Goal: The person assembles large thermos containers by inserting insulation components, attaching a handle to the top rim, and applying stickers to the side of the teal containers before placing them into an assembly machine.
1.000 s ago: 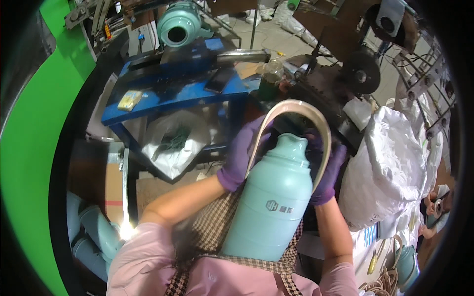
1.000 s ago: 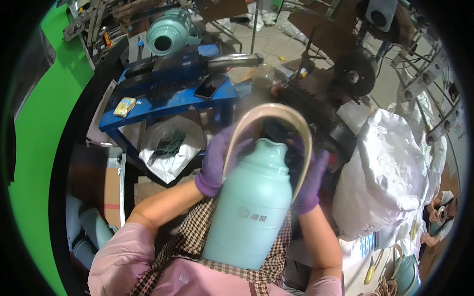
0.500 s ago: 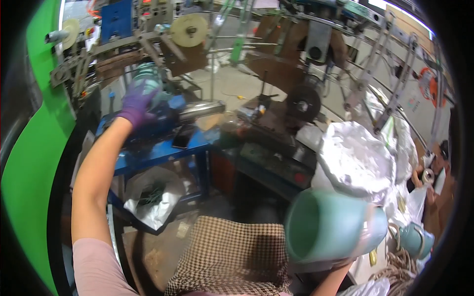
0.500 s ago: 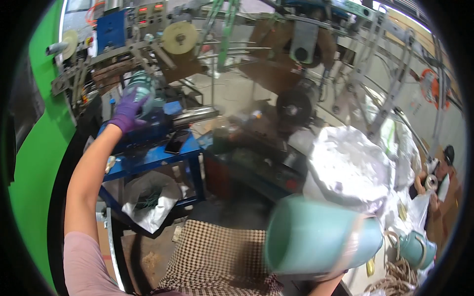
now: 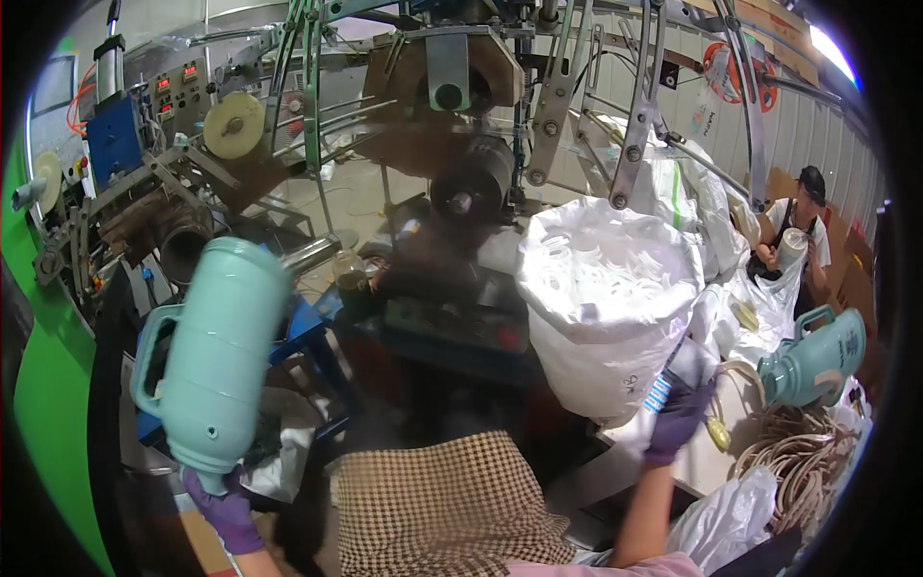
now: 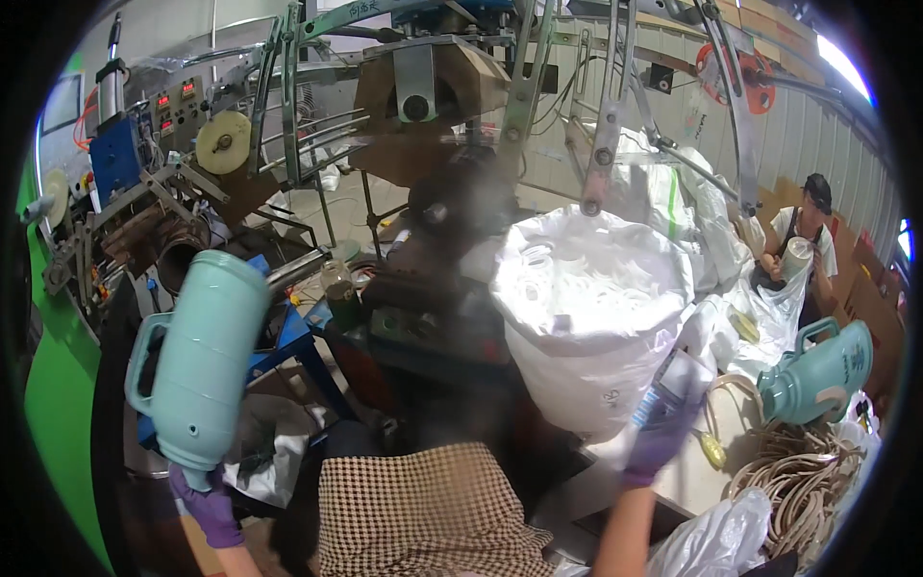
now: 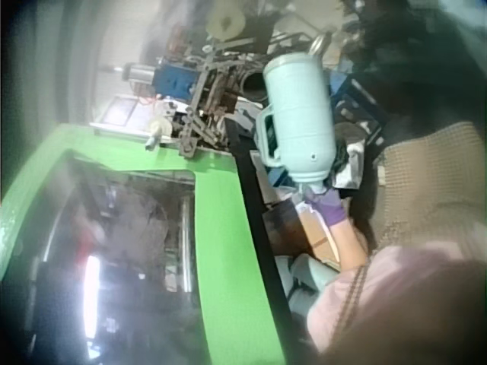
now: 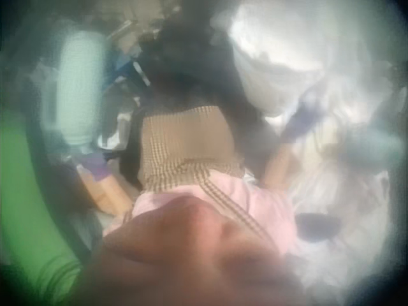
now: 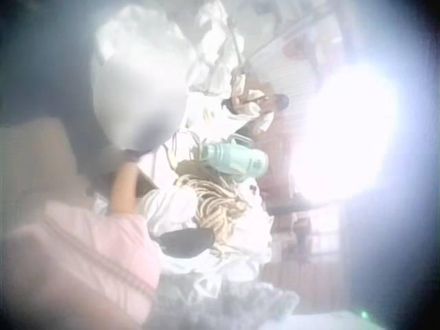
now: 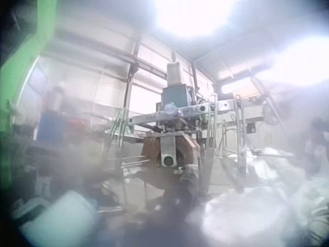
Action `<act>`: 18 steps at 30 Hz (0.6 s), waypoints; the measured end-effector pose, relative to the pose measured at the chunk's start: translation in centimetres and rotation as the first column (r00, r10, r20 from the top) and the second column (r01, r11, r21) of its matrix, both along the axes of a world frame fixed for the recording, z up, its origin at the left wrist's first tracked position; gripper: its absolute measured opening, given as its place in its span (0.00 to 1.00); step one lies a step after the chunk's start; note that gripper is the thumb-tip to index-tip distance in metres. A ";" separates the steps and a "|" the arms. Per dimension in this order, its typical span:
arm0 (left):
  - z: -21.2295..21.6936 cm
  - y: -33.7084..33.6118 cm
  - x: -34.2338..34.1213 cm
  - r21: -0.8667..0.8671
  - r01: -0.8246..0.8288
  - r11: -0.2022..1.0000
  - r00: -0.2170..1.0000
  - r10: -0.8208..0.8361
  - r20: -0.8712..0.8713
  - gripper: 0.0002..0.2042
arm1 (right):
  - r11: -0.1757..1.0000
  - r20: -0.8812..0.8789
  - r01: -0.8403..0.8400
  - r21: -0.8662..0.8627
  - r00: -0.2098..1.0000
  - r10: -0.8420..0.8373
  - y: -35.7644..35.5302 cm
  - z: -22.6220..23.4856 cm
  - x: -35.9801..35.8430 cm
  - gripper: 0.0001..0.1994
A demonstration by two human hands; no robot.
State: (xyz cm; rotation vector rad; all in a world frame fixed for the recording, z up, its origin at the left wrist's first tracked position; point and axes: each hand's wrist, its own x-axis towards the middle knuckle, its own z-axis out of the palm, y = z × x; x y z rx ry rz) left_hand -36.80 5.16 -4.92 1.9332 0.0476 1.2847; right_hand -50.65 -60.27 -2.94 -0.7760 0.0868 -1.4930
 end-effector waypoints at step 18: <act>14.1 -44.9 26.4 0.078 0.757 0.648 0.631 -0.697 -0.339 0.27 | 0.380 -0.715 -0.768 -0.516 0.630 0.302 24.2 -10.1 7.5 0.13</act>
